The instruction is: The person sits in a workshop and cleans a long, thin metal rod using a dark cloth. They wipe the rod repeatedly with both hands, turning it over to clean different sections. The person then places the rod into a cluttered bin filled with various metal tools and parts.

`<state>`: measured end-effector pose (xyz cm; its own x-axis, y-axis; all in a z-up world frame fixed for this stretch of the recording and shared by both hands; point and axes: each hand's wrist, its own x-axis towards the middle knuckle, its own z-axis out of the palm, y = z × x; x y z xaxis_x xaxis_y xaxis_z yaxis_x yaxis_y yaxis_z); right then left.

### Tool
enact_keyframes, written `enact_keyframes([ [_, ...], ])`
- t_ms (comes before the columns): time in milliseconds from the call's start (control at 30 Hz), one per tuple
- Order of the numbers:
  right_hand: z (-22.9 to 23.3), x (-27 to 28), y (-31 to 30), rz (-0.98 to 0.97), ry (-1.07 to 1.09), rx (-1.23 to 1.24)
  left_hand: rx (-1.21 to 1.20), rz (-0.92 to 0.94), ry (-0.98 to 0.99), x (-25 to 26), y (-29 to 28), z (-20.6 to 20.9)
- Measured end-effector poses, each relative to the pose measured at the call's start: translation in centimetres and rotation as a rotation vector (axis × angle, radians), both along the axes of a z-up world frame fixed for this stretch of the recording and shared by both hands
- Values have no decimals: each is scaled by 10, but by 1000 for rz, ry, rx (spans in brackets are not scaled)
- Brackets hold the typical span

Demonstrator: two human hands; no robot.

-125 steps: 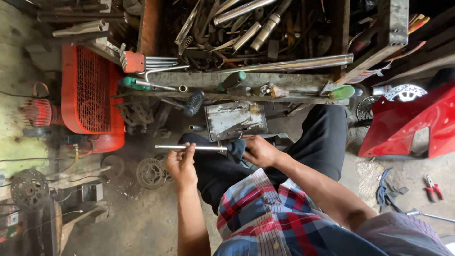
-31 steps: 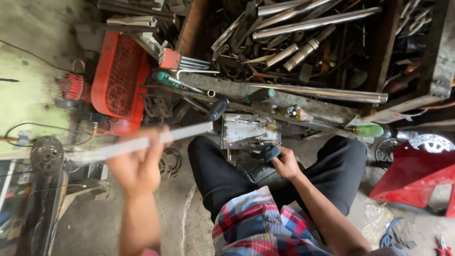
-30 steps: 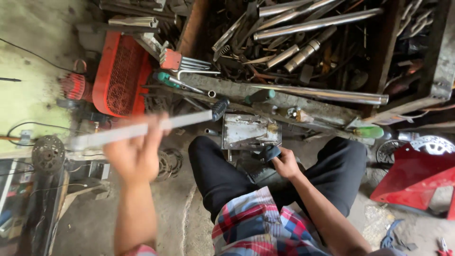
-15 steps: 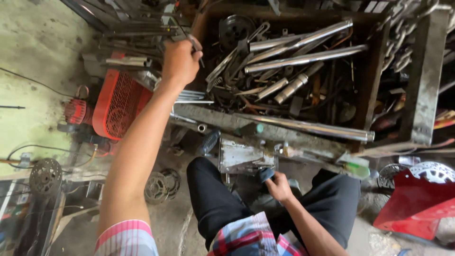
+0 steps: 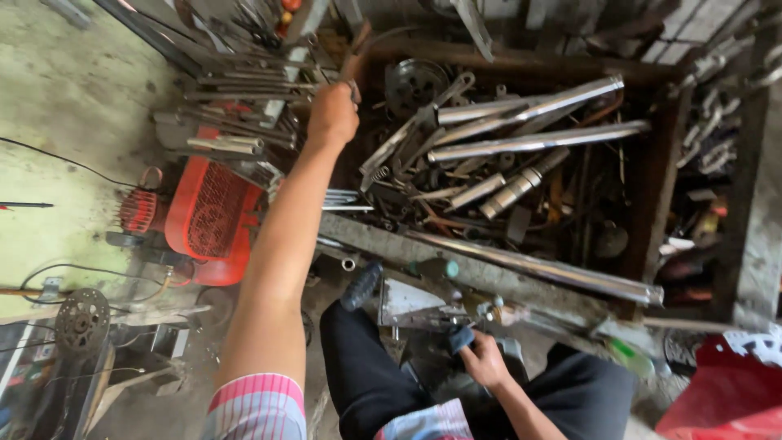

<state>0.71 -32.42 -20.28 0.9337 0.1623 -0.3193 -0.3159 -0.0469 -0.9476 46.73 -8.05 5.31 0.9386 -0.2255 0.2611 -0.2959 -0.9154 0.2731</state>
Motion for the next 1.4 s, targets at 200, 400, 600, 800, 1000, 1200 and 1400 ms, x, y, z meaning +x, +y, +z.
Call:
enact_keyframes([
  [200, -7, 2, 2, 45, 5, -55, -14, 23, 14, 5, 1, -3],
  [400, -15, 1, 4, 2, -94, 17, -97, 49, 46, 2, -3, -2],
  [600, -25, -1, 8, 16, 46, -12, -239, 38, -15, 7, -5, 5],
  [800, -1, 3, 2, 43, 100, -112, -118, 92, -63, 15, -2, -9],
  [1000, 3, 4, 1, 51, 26, -93, -25, 107, -6, 15, -1, -20],
  [1200, -7, 7, 9, 11, -25, 3, -159, 170, -4, 20, -4, -9],
  [1400, -20, -1, 4, 53, 26, -65, -67, 134, 79, -22, -33, 41],
])
